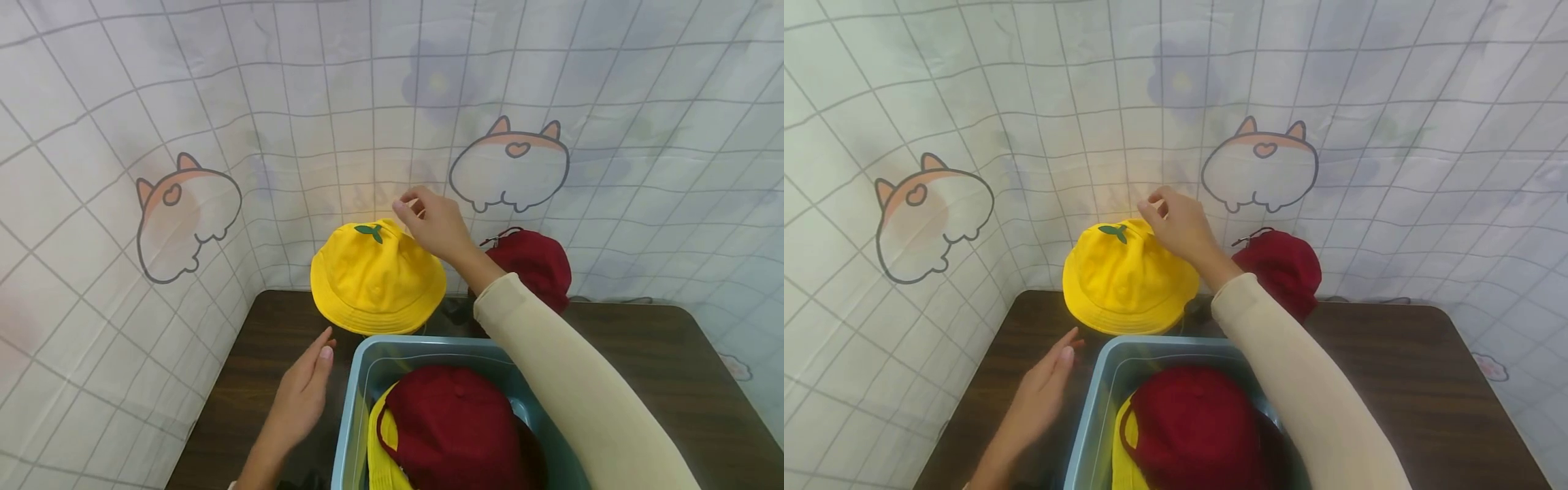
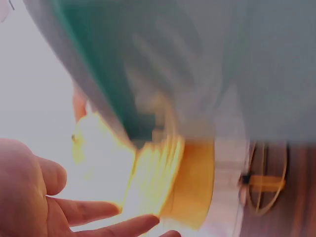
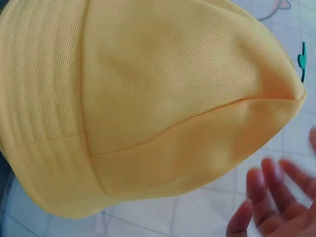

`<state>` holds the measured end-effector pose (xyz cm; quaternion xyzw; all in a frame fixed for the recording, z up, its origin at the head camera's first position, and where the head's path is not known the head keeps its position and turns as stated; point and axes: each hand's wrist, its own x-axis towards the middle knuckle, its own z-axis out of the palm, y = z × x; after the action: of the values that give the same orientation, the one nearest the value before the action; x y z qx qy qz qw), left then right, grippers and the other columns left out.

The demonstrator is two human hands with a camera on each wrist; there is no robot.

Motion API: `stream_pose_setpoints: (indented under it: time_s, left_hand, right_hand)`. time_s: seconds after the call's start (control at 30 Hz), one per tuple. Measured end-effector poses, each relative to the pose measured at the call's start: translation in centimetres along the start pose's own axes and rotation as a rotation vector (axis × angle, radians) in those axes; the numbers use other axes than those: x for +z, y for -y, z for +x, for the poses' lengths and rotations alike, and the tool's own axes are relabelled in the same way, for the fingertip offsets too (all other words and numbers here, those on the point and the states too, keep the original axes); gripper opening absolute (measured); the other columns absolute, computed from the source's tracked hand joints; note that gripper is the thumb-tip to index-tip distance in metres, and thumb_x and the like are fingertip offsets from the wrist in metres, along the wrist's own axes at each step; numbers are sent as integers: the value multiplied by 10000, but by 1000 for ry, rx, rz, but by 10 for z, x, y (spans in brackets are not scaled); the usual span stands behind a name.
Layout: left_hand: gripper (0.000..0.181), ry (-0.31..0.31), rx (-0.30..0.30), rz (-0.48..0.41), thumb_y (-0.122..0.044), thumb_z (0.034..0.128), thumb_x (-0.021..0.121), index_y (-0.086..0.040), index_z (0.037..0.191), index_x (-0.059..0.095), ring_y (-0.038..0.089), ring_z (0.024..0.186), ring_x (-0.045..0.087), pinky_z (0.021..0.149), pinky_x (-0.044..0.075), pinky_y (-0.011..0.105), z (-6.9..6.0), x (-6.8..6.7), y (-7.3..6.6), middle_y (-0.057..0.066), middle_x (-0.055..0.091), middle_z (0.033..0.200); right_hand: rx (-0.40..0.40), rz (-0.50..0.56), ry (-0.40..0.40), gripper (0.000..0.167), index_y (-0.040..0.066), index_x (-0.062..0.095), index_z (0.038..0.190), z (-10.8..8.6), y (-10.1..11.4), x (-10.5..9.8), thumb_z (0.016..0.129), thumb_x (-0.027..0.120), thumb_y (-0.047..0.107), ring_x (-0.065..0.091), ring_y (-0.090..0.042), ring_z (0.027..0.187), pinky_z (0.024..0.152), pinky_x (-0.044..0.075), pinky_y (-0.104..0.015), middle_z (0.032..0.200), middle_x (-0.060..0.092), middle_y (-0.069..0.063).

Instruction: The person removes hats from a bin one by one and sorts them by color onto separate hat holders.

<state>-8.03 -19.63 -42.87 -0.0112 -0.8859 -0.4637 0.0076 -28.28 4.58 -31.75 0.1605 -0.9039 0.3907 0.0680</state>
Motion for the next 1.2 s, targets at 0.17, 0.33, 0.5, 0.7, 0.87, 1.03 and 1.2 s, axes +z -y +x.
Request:
stream_pose_setpoints:
  time_s: [0.17,0.33,0.5,0.7,0.87,1.03,1.2]
  left_hand:
    - [541,-93,-63,83,-458,1116,319,-91,1402,596,327,1289,599,1067,462,573,29,-13,12,96,695,1314]
    - [516,-90,-181,-70,-478,1104,362,-102,1337,629,265,1139,675,978,536,486,56,-12,26,82,733,1203]
    - [443,-44,-312,-399,-445,1095,429,-93,1266,636,199,987,717,852,599,342,74,-4,35,81,740,1122]
    - [314,-68,-363,-562,-330,1095,484,-61,1204,606,154,878,714,779,598,281,84,0,39,22,724,984]
    - [258,-64,-384,-619,-275,1091,505,-49,1176,597,139,847,700,761,598,269,87,4,44,-3,697,950]
    - [249,-58,-376,-672,-272,1096,492,-50,1169,578,142,853,693,775,596,268,89,8,48,-4,700,972]
    - [240,-73,-372,-680,-269,1099,484,-55,1169,566,146,851,680,781,593,269,90,11,51,2,688,978]
  right_hand:
    - [256,128,-48,390,108,608,1203,0,-15,1,1049,519,455,596,-256,862,733,507,-341,1067,671,-109]
    - [516,320,53,410,76,598,1175,3,-33,4,1061,508,460,563,-218,868,754,501,-309,1084,628,-73]
    - [646,337,165,402,74,564,1019,6,-47,9,1069,477,463,470,-202,703,712,464,-333,789,481,-26]
    - [681,184,251,400,43,590,935,7,-58,16,1079,437,383,320,-135,481,473,323,-253,629,421,-2]
    - [708,183,267,252,33,628,909,6,-65,21,1002,521,242,339,-134,491,450,309,-243,693,467,-24]
    - [716,202,284,189,68,572,789,5,-76,26,918,580,206,300,-129,480,442,299,-250,617,400,2]
    - [717,203,294,195,68,544,834,4,-82,30,952,574,221,317,-146,522,462,300,-251,666,390,-15]
